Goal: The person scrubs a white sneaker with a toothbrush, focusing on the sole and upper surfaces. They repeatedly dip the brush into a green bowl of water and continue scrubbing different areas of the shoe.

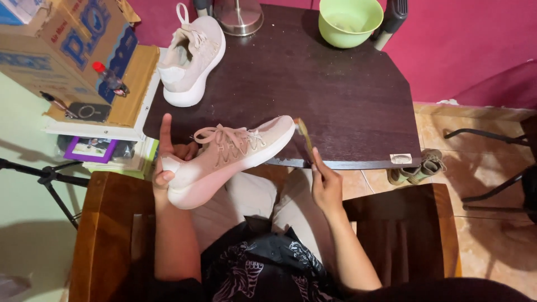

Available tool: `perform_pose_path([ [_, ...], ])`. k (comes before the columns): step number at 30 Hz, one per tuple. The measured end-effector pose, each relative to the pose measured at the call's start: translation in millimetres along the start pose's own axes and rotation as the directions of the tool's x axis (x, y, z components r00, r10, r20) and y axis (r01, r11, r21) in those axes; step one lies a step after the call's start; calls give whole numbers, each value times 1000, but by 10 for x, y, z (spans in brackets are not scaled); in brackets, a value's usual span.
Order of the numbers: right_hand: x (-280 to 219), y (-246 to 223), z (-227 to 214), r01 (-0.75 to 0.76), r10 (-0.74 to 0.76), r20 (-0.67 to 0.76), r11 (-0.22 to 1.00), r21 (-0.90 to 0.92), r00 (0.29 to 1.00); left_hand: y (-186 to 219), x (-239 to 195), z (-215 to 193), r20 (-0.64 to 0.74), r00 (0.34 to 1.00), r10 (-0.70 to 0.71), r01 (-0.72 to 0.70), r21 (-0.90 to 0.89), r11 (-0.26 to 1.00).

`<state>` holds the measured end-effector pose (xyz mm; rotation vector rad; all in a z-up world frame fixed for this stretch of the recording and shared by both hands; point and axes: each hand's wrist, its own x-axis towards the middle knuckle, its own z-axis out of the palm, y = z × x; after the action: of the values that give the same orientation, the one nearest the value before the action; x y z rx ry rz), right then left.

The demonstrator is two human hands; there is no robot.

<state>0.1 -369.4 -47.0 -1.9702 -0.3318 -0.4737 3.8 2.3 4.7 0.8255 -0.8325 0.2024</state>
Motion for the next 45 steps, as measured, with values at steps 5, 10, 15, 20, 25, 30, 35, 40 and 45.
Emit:
perform_pose_path([
  [5,-136,-36,110,55,-64,84,994,97,994,-92,-161,-304,-16,1000,-16,15,-70,997],
  [10,-49,-44,63,75,-81,78,994,76,994,-60,-68,-147,-19,1000,-23,22,-60,998],
  [15,266,180,-374,-60,56,-122,998,-30,991,-108,-122,-383,-122,972,-200,210,73,975],
  [20,100,-374,-693,-208,195,-270,978,-18,943,-286,644,-255,68,904,-421,292,621,727],
  [25,-11,-410,-778,-291,272,-299,956,-21,915,-95,1188,-43,-23,725,-688,291,916,276],
  [30,210,-304,-806,-433,435,-5,896,-101,901,-43,1298,371,-108,862,-496,81,994,-76],
  [35,720,-241,-361,-205,258,180,941,-268,949,-511,1435,836,-515,638,-572,181,823,-538],
  [40,1138,-27,-254,-120,282,224,831,-543,933,-628,1485,911,-636,555,-536,342,762,-550],
  [45,1337,-35,-356,-75,265,201,758,-647,943,-683,1301,885,-537,745,-396,289,794,-535],
])
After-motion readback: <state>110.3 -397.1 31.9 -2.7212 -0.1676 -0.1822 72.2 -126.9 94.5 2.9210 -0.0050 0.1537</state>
